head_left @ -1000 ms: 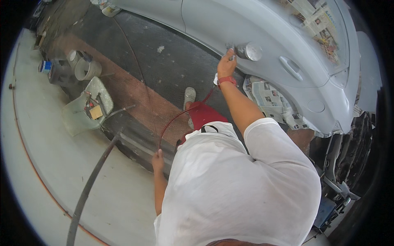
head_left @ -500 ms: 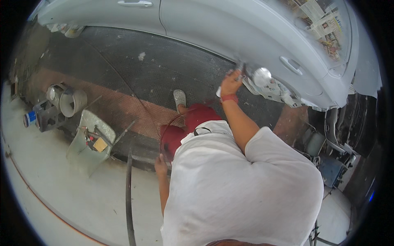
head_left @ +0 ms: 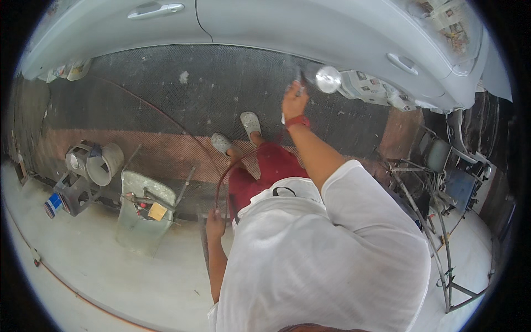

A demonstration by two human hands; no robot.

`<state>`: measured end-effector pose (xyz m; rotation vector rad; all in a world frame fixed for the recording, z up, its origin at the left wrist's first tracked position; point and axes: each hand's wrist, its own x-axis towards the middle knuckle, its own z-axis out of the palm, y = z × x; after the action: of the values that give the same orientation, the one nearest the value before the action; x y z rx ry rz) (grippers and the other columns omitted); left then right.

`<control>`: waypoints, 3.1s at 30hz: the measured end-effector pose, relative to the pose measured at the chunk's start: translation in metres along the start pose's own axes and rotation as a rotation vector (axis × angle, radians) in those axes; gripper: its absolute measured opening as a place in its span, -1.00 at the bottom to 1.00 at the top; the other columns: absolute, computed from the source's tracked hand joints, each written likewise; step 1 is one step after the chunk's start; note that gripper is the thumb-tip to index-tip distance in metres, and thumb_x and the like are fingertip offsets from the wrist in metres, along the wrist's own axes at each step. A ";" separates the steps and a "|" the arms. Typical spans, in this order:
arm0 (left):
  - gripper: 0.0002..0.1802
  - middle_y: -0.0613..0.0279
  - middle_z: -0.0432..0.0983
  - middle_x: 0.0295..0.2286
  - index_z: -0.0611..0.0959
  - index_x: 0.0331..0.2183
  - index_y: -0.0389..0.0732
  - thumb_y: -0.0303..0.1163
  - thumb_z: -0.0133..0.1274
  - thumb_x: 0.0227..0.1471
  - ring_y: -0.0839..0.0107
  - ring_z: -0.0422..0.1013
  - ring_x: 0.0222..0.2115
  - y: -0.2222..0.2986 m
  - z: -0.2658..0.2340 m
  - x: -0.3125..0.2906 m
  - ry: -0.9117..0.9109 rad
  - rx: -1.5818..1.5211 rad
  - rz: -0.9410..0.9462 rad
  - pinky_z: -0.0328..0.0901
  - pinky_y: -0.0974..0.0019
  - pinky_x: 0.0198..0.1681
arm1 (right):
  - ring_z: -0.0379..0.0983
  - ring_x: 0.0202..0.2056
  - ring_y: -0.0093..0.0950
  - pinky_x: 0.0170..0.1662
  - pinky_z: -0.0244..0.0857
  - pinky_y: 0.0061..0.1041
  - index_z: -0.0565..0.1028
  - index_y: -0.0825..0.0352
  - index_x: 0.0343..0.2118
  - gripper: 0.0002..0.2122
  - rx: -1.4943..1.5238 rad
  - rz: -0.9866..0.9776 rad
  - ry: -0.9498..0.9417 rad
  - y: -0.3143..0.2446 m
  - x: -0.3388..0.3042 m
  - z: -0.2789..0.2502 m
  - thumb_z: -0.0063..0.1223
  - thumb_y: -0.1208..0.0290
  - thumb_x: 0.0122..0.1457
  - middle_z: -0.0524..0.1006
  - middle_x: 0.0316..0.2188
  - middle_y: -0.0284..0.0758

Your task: The person uses a spray gun to apply white paint to the side and front of a car in a workshop. They move around the vehicle, refilling the spray gun from a container, and continue spraying different panels.

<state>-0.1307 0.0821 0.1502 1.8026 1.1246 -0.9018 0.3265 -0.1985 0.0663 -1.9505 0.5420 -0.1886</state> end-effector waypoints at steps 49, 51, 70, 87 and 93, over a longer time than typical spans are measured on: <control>-0.41 -0.25 0.47 0.15 0.46 0.26 -0.26 -0.08 -0.07 0.39 -0.18 0.37 0.21 -0.084 -0.046 0.077 -0.168 -0.093 -0.013 0.27 0.01 0.24 | 0.66 -0.22 -0.08 -0.13 0.49 -0.20 0.49 0.44 0.19 -0.58 0.011 -0.140 -0.061 -0.065 -0.081 0.098 -0.01 0.27 0.41 0.67 -0.23 0.03; -0.41 -0.24 0.48 0.15 0.45 0.26 -0.25 -0.07 -0.08 0.39 -0.18 0.38 0.21 -0.077 -0.051 0.078 -0.157 -0.068 0.033 0.27 0.00 0.24 | 0.66 -0.28 -0.20 -0.16 0.49 -0.26 0.50 0.46 0.17 -0.60 0.060 -0.091 -0.012 -0.068 -0.086 0.090 -0.02 0.28 0.42 0.67 -0.29 -0.02; -0.33 -0.34 0.48 0.13 0.41 0.28 -0.34 -0.03 -0.10 0.39 -0.22 0.41 0.18 -0.065 -0.023 0.067 -0.147 0.011 -0.050 0.29 -0.02 0.24 | 0.58 -0.08 0.20 0.00 0.43 0.07 0.45 0.41 0.25 -0.40 -0.375 -0.024 -0.093 0.007 -0.063 0.194 -0.08 -0.06 0.42 0.62 -0.16 0.25; -0.45 0.11 0.63 -0.29 0.51 0.25 -0.14 -0.10 0.06 0.36 0.30 0.54 -0.37 -0.042 -0.045 0.091 -0.017 -0.010 0.183 0.44 0.19 -0.20 | 0.55 -0.41 -0.34 -0.30 0.42 -0.36 0.40 0.33 0.28 -0.58 0.052 -0.320 -0.020 -0.130 -0.072 0.051 -0.03 0.31 0.42 0.59 -0.41 -0.21; -0.36 -0.28 0.44 0.19 0.43 0.29 -0.33 -0.09 -0.07 0.38 -0.11 0.32 0.27 -0.026 -0.073 0.089 -0.074 -0.024 0.198 0.19 0.06 0.34 | 0.48 -0.41 -0.57 -0.33 0.40 -0.50 0.55 0.42 -0.07 -0.66 0.032 -0.293 -0.029 -0.207 -0.077 0.054 -0.09 0.19 0.50 0.55 -0.44 -0.33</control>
<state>-0.1126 0.1857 0.0969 1.8094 0.8895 -0.8261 0.3377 -0.0479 0.2367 -1.9922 0.2306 -0.3502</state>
